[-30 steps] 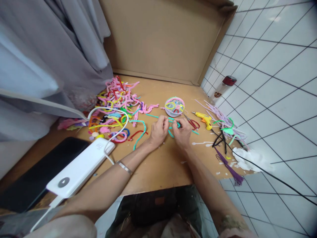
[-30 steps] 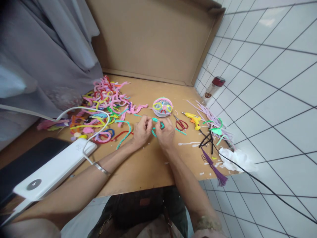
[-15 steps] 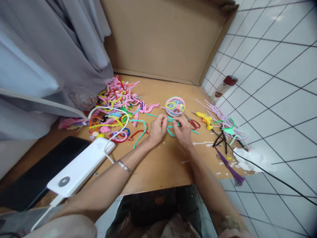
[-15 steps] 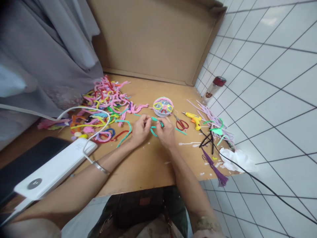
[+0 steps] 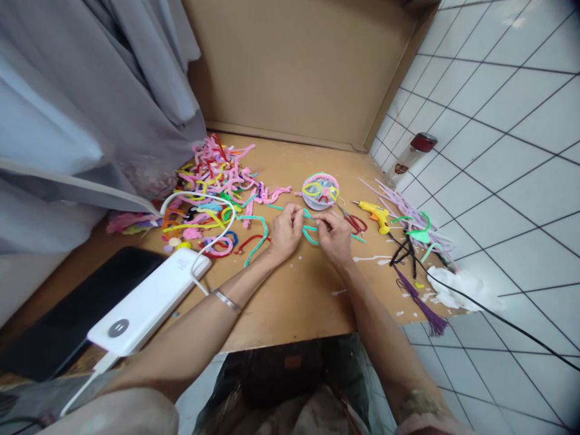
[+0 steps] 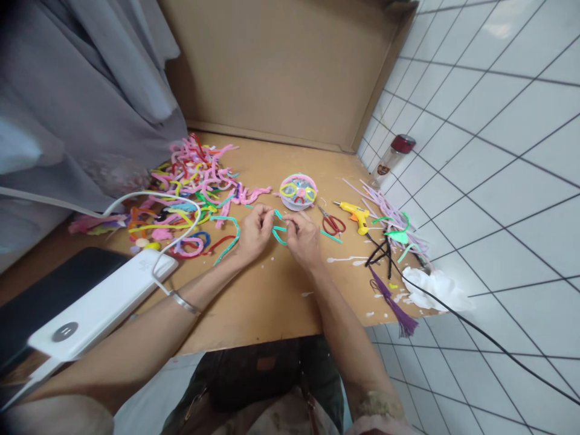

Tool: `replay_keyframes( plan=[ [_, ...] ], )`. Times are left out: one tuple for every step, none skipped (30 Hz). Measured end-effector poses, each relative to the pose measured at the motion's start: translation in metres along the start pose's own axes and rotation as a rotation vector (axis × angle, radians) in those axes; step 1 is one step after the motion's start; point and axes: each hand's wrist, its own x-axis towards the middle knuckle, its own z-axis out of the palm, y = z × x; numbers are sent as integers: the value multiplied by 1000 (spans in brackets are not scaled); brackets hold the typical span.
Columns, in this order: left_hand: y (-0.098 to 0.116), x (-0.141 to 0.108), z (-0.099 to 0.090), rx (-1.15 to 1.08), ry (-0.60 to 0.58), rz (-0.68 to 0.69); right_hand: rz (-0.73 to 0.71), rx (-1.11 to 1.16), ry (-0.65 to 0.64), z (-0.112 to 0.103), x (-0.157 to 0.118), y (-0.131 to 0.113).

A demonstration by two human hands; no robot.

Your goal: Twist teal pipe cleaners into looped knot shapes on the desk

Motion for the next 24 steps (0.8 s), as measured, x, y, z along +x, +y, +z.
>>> replay_keyframes(
  plan=[
    [0, 0, 0, -1, 0, -2, 4, 3, 3, 0, 0, 0],
    [0, 0, 0, -4, 0, -4, 6, 7, 8, 0, 0, -1],
    [0, 0, 0, -8, 1, -4, 7, 14, 14, 1, -1, -1],
    [0, 0, 0, -11, 3, -4, 14, 25, 20, 1, -1, -1],
    [0, 0, 0, -12, 6, -2, 31, 47, 22, 2, -1, 0],
    [-1, 1, 0, -12, 8, -1, 67, 87, 24, 3, -1, 0],
    [-2, 1, 0, -11, 10, 1, 121, 147, 27, 4, -1, 0],
    [-3, 1, -1, -8, 15, 1, 190, 223, 30, 4, 0, 1],
    [-3, 2, -1, -4, 23, 2, 265, 307, 29, 5, 0, 1],
    [-4, 2, -1, 1, 35, 3, 339, 388, 21, 5, 1, 1],
    [-5, 2, -2, 5, 46, 6, 405, 456, 2, 5, 2, 2],
    [-5, 3, -2, 7, 55, 11, 460, 503, -31, 5, 2, 2],
    [-5, 3, -2, 8, 59, 18, 502, 533, -74, 5, 3, 1],
    [-5, 2, -2, 8, 60, 24, 536, 548, -115, 4, 3, 1],
    [-5, 2, -2, 7, 58, 31, 559, 555, -148, 4, 3, 1],
    [-4, 2, -1, 7, 56, 35, 574, 556, -169, 4, 3, 1],
    [-4, 1, -1, 8, 56, 36, 585, 554, -178, 4, 3, 2],
    [-3, 1, 0, 8, 57, 33, 594, 549, -172, 4, 3, 2],
    [-2, 0, 0, 4, 53, 28, 603, 540, -156, 4, 3, 3],
    [-1, -1, 0, -5, 42, 21, 610, 532, -133, 4, 3, 3],
    [0, -1, 1, -19, 24, 12, 615, 528, -104, 4, 3, 4],
    [1, -2, 0, -35, 3, 2, 617, 528, -74, 4, 4, 5],
    [2, -3, 0, -51, -17, -7, 618, 533, -48, 4, 4, 5],
    [3, -4, 0, -63, -32, -15, 618, 539, -32, 5, 4, 6]
  ],
)
